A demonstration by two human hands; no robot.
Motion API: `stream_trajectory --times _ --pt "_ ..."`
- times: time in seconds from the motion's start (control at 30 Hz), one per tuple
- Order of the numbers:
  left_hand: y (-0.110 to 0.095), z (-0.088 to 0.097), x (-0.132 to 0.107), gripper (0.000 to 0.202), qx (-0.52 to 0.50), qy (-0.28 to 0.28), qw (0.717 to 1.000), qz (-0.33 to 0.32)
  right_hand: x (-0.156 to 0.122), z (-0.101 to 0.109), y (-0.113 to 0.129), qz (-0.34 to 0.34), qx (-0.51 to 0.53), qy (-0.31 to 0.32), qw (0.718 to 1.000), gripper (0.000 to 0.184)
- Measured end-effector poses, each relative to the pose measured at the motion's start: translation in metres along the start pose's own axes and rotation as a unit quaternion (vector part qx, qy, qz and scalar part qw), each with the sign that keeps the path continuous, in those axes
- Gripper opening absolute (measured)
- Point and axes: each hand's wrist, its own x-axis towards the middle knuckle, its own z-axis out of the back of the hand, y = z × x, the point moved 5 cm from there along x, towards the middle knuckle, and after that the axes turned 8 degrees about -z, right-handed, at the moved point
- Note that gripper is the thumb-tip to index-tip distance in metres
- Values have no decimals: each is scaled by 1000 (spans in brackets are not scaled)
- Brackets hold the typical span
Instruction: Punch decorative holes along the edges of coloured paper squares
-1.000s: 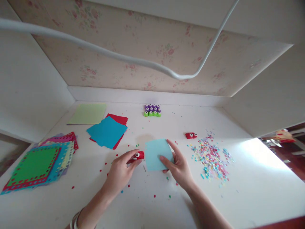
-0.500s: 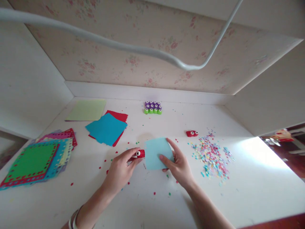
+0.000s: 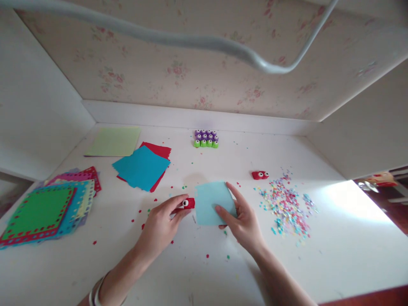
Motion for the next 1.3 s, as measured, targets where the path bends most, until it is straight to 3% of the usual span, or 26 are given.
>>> stream_trajectory --times 0.43,0.87,1.17,1.3 --pt "3 -1 -1 29 4 1 1000 0 -1 1 4 -8 42 1 999 78" --pt "-3 -1 1 28 22 1 999 -26 -2 -2 3 -10 5 -1 1000 77" --pt "-6 -1 1 27 63 12 996 -55 -5 -5 2 6 -65 3 998 73" --pt "-6 -4 1 28 110 33 989 -94 -5 -6 9 54 -186 -1 981 64"
